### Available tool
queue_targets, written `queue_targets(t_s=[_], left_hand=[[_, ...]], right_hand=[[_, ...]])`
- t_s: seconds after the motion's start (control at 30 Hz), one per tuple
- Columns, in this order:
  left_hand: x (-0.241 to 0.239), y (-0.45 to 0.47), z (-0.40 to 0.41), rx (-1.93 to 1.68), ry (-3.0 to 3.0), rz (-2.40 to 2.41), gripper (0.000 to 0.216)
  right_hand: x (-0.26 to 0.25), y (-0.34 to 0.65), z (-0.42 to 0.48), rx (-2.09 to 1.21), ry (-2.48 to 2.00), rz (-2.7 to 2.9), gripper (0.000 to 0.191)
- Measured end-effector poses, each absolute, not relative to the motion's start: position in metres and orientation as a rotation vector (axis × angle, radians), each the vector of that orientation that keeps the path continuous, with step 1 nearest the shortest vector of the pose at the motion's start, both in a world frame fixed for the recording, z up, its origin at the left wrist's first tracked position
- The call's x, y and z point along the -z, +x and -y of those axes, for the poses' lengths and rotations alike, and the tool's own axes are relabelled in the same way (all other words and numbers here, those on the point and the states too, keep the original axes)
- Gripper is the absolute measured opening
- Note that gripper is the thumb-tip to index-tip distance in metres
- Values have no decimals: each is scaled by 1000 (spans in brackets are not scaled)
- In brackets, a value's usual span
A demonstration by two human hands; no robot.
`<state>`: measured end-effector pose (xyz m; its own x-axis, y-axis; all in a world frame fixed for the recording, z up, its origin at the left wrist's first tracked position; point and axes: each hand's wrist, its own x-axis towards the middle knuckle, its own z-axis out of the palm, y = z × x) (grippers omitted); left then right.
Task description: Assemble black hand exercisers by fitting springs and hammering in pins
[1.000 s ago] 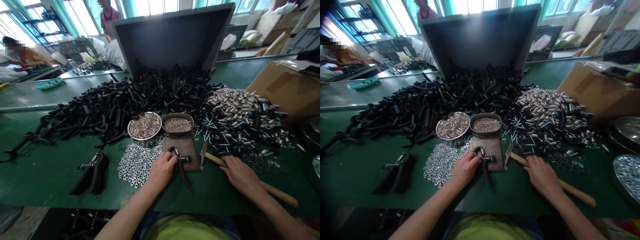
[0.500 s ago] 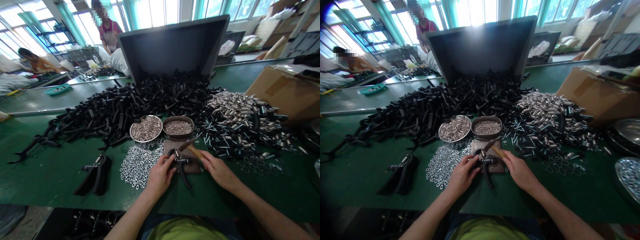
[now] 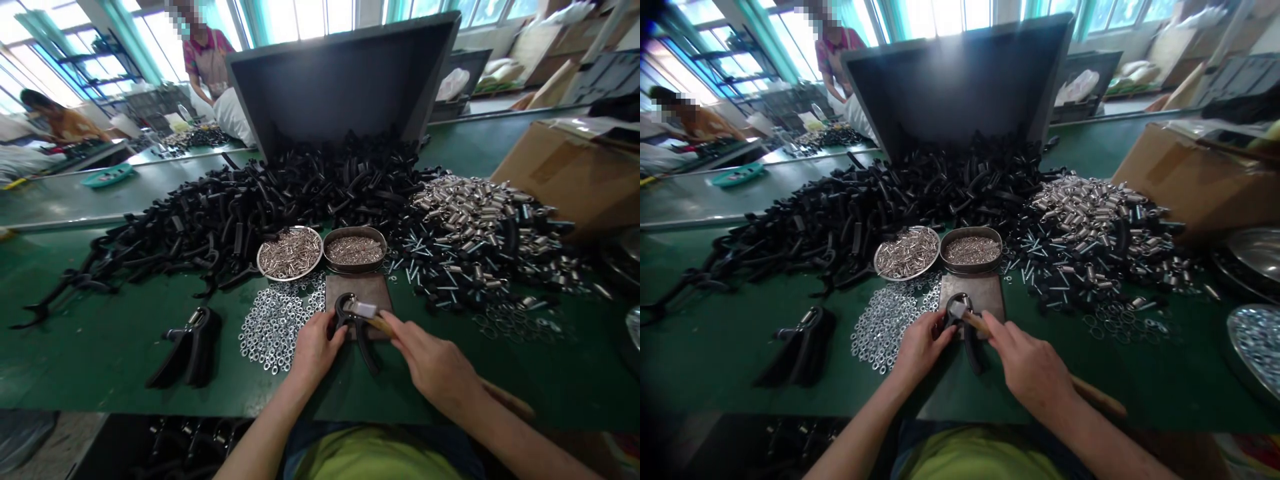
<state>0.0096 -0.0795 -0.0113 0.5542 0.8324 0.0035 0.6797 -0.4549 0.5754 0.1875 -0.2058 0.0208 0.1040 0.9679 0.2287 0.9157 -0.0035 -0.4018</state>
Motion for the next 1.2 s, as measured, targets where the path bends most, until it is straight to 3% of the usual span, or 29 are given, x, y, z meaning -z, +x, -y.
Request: queue_targets(t_s=[0.2, 0.3, 0.4, 0.53, 0.67, 0.87, 0.97, 1.07, 1.2], left_hand=[[12, 9, 80, -369, 2390, -1119, 53], [7, 10, 76, -436, 2256, -1009, 43], [1, 17, 78, -509, 1682, -973, 37], [-4, 32, 97, -478, 818, -967, 47], [-10, 41, 124, -517, 509, -948, 53], [-21, 25, 139, -430, 714, -845, 61], [-26, 15, 123, -420, 945, -887, 60], [-32, 15, 87, -513, 1290, -918, 47], [-35, 45, 18, -604, 1954, -985, 24]], right_hand=[[12, 214, 226, 96, -2149, 1939, 42], [22, 237, 253, 400, -2267, 1867, 40], [27, 256, 267, 530, -2328, 1848, 36], [10, 262, 233, 300, -2144, 1842, 30], [-23, 258, 145, 38, -2094, 1831, 26], [-32, 254, 19, -255, -2255, 1981, 12], [-20, 252, -7, -394, -2309, 2010, 20], [-11, 253, -12, -459, -2314, 1984, 26], [-8, 261, -6, -449, -2258, 1864, 16]])
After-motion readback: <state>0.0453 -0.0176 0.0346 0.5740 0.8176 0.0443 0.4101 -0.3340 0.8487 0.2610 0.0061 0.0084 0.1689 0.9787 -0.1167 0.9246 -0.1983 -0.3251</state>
